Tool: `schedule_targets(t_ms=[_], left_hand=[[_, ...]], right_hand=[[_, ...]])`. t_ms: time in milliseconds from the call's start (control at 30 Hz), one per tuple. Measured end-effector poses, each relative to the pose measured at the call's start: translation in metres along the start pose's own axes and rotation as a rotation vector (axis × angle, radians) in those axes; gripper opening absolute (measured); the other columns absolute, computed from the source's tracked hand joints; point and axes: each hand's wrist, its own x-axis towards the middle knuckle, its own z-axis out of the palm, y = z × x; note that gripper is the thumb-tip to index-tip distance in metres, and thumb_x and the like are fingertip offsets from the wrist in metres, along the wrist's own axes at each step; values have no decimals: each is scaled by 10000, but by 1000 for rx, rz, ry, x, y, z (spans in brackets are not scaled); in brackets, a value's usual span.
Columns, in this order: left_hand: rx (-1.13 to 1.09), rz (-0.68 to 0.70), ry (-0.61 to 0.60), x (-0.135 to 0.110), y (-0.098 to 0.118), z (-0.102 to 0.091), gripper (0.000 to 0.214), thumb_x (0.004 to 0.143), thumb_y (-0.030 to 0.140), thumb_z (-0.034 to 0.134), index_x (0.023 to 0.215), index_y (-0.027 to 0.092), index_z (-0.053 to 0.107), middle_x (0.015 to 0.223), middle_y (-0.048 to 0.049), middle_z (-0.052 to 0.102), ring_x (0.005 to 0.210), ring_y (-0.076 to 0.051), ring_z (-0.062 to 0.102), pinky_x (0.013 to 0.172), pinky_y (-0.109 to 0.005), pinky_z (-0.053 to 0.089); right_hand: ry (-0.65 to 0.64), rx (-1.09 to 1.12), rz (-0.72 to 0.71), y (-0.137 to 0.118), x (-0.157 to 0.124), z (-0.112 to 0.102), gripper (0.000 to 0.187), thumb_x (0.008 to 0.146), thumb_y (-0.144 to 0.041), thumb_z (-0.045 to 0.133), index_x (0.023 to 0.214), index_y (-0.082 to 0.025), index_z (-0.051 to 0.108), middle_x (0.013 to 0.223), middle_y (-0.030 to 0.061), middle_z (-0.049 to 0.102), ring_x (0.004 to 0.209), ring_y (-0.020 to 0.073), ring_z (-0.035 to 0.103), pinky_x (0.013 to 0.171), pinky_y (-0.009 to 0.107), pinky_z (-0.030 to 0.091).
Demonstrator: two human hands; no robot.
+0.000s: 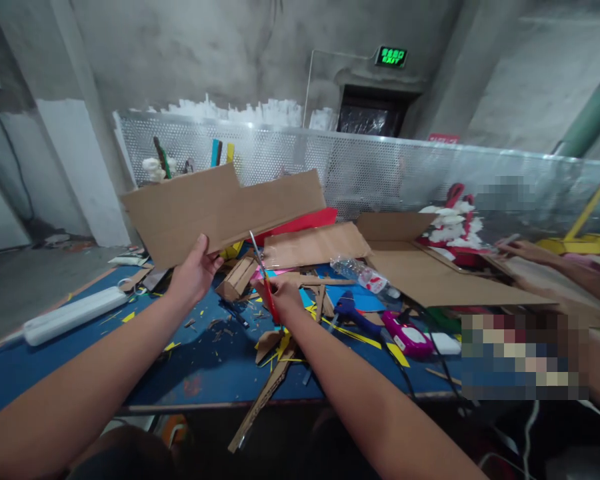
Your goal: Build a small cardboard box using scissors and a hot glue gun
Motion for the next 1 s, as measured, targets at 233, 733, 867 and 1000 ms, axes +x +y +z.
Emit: schedule_targets(t_ms=[233, 733, 867, 1000], left_hand=[[13, 19, 0, 2, 4, 2, 441, 800, 390, 1039, 1102, 212, 771, 933, 1, 857, 706, -120, 770, 569, -193, 562], [-5, 15, 21, 5, 4, 2, 341, 896, 371, 973, 1128, 243, 759, 963, 1, 866, 689, -108, 768, 555, -170, 565], [57, 19, 30, 6, -3, -2, 351, 897, 419, 965, 1133, 250, 767, 1047, -23, 872, 763, -131, 790, 599, -193, 583], [151, 44, 32, 10, -7, -6, 406, 899, 502, 946, 1185, 268, 779, 1182, -51, 865, 921, -179, 819, 708, -242, 625]], right_hand=[[61, -17, -31, 0, 1, -3, 653, 970, -730, 592, 572, -242, 419, 604, -18, 303, 562, 137, 365, 577, 329, 211], [-22, 58, -85, 0, 6, -3, 475, 856, -556, 564, 531, -260, 384, 614, -5, 288, 570, 134, 353, 571, 323, 228], [-51, 86, -22, 0, 7, -7, 595, 863, -700, 607, 528, -256, 395, 607, -14, 275, 568, 127, 334, 558, 314, 237], [-120, 157, 106, -4, 6, -12, 698, 803, -867, 665, 547, -244, 482, 539, -13, 406, 542, 151, 452, 540, 301, 340]])
